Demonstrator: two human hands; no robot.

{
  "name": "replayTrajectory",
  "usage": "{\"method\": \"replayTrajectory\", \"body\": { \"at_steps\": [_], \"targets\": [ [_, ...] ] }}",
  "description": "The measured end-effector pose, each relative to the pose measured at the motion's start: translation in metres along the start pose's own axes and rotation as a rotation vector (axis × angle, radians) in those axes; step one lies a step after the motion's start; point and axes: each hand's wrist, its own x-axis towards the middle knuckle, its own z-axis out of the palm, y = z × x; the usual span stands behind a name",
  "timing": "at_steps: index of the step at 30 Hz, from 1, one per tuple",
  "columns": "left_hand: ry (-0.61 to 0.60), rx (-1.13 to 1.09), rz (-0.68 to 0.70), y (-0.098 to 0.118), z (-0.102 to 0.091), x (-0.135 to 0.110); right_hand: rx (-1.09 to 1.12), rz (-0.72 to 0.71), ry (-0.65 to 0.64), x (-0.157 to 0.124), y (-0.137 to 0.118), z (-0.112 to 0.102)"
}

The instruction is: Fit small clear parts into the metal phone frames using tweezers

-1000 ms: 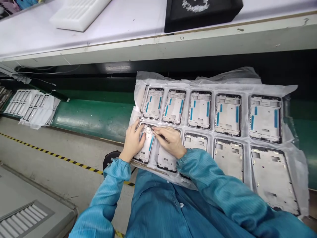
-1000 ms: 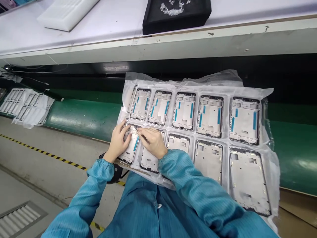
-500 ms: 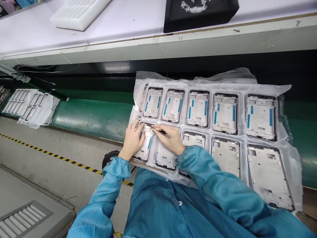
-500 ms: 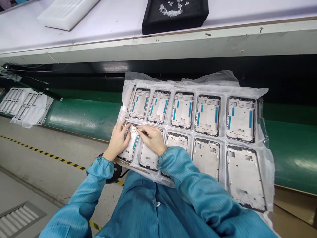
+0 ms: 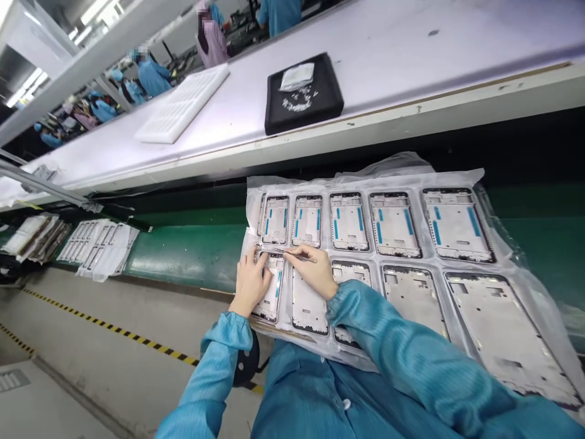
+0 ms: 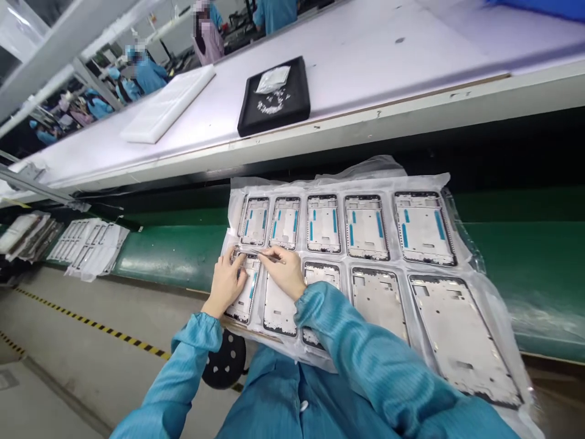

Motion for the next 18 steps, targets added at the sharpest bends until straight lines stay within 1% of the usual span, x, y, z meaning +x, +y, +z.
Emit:
{"method": "replayTrajectory", "body": {
  "at_steps": [4, 11, 13, 15, 18],
  "targets": [
    [0.012, 0.017, -0.009, -0.001, -0.002, 0.003, 0.030, -0.001, 0.025, 0.003, -0.001, 0.003],
    [0.063, -0.020, 0.028, -0.004, 0.000, 0.001, 0.135, -0.029, 0.039, 0.006, -0.002, 0.005],
    [0.049, -0.051, 0.051, -0.005, -0.005, 0.003, 0.163, -0.018, 0.045, 0.008, -0.003, 0.006],
    [0.023, -0.086, 0.093, -0.006, -0.015, 0.006, 0.191, 0.009, 0.038, 0.012, -0.004, 0.006],
    [0.008, -0.101, 0.147, -0.008, -0.031, 0.012, 0.272, 0.049, -0.012, 0.019, -0.005, 0.005]
  ]
}}
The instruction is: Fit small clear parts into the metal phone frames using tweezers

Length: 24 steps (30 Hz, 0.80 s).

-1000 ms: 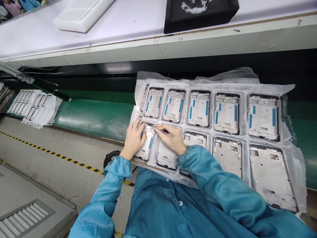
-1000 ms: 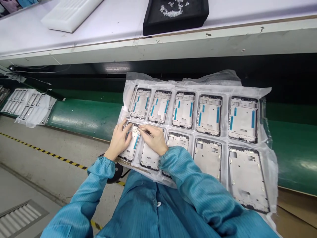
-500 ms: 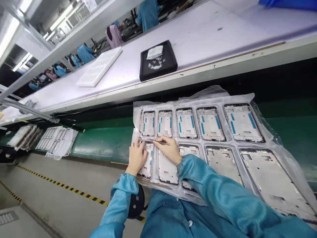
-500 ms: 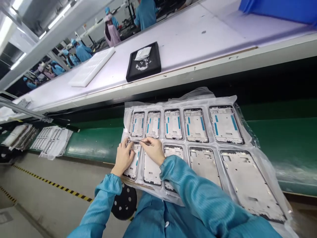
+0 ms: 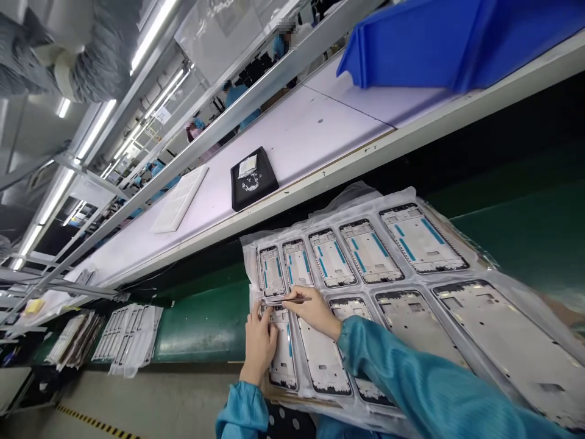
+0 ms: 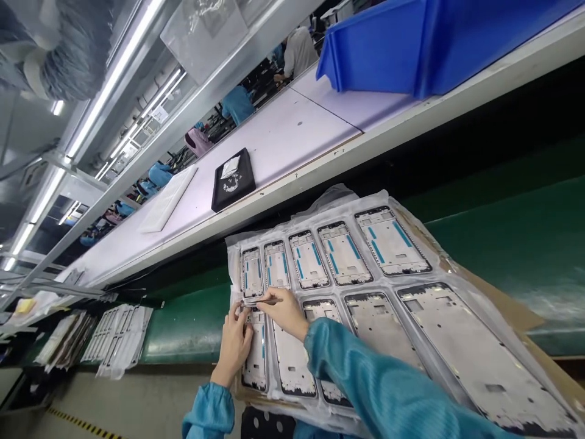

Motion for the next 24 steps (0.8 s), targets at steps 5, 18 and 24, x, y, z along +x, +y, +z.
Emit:
{"method": "replayTrajectory", "body": {
  "at_steps": [5, 18, 24],
  "targets": [
    [0.055, -0.044, -0.006, -0.009, -0.009, 0.004, 0.141, 0.074, -0.039, 0.003, -0.008, -0.004],
    [0.305, -0.137, 0.119, 0.021, -0.160, 0.246, 0.161, 0.228, -0.125, 0.003, -0.012, -0.020],
    [0.168, -0.134, 0.056, 0.039, -0.159, 0.319, 0.118, 0.240, -0.061, 0.002, -0.009, -0.023]
  ]
}}
